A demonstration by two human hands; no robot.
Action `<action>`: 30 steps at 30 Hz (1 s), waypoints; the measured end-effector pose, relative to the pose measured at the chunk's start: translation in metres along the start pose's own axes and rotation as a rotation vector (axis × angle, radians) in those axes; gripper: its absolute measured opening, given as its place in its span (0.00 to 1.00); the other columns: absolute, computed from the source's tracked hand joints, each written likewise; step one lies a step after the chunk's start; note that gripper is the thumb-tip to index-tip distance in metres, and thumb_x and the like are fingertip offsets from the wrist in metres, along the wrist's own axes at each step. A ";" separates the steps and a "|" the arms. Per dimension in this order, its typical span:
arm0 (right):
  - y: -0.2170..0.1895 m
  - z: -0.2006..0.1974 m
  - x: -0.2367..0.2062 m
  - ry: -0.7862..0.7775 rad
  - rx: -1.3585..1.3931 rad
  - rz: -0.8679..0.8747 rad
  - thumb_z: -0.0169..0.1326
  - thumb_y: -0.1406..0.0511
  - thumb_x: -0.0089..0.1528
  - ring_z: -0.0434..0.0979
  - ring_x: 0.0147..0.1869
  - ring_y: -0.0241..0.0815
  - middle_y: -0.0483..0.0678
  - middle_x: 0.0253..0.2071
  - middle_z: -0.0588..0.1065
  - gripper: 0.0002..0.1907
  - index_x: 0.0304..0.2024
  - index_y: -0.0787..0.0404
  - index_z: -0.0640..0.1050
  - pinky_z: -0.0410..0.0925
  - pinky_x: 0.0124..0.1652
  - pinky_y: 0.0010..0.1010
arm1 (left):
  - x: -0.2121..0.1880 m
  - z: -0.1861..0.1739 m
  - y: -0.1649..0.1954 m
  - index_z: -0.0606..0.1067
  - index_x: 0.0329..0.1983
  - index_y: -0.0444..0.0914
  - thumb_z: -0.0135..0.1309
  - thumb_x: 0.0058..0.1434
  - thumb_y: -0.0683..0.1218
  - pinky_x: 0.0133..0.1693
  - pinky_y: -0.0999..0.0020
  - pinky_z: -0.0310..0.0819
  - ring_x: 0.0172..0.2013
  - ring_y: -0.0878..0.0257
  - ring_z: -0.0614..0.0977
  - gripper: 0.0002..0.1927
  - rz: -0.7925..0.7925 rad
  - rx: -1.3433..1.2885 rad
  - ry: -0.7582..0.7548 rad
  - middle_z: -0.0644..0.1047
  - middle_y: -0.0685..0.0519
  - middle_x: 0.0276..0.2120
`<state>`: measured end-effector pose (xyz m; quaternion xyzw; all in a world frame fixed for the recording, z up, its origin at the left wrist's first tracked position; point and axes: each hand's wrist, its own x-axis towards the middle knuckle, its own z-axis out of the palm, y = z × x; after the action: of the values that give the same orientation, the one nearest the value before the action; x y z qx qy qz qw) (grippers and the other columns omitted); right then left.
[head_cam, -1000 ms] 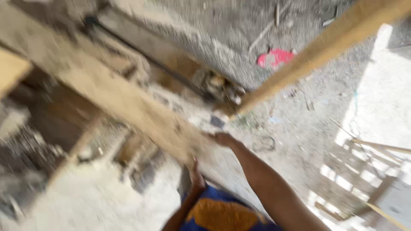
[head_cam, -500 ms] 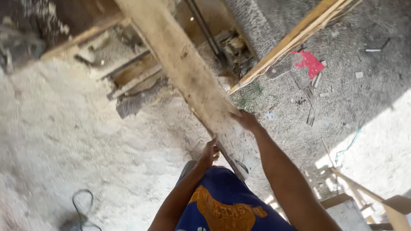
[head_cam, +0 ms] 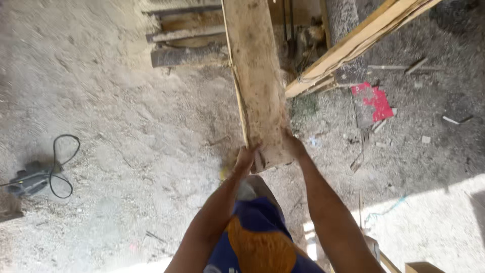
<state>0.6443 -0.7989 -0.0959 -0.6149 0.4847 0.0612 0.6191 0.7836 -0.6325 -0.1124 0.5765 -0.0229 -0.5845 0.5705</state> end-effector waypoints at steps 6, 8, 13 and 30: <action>0.010 0.067 -0.042 -0.012 0.144 -0.044 0.36 0.37 0.67 0.60 0.64 0.49 0.51 0.63 0.61 0.39 0.69 0.54 0.62 0.59 0.55 0.47 | -0.034 -0.047 0.019 0.64 0.63 0.26 0.56 0.70 0.62 0.26 0.56 0.71 0.24 0.55 0.75 0.37 -0.049 0.076 0.191 0.73 0.40 0.29; 0.016 0.084 -0.057 -0.030 0.201 -0.048 0.37 0.38 0.68 0.65 0.60 0.48 0.51 0.59 0.65 0.38 0.67 0.55 0.65 0.63 0.51 0.45 | -0.047 -0.060 0.016 0.73 0.60 0.31 0.56 0.68 0.64 0.29 0.64 0.75 0.25 0.62 0.78 0.34 0.013 0.099 0.165 0.78 0.46 0.30; 0.055 0.103 -0.091 0.029 0.510 0.098 0.44 0.41 0.66 0.74 0.57 0.41 0.44 0.56 0.74 0.33 0.66 0.51 0.68 0.70 0.46 0.43 | -0.102 -0.051 -0.030 0.77 0.54 0.34 0.58 0.61 0.64 0.32 0.60 0.77 0.26 0.60 0.79 0.32 0.076 0.011 0.174 0.80 0.49 0.31; 0.162 0.100 -0.223 0.062 0.762 0.204 0.42 0.31 0.59 0.73 0.68 0.56 0.58 0.66 0.69 0.52 0.72 0.59 0.61 0.72 0.60 0.51 | -0.219 0.003 -0.176 0.70 0.53 0.35 0.61 0.61 0.61 0.26 0.62 0.76 0.27 0.58 0.79 0.30 -0.018 -0.121 0.266 0.78 0.46 0.31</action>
<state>0.4715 -0.5627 -0.0819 -0.2914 0.5498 -0.0806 0.7787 0.5996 -0.4212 -0.0905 0.6137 0.0933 -0.5085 0.5967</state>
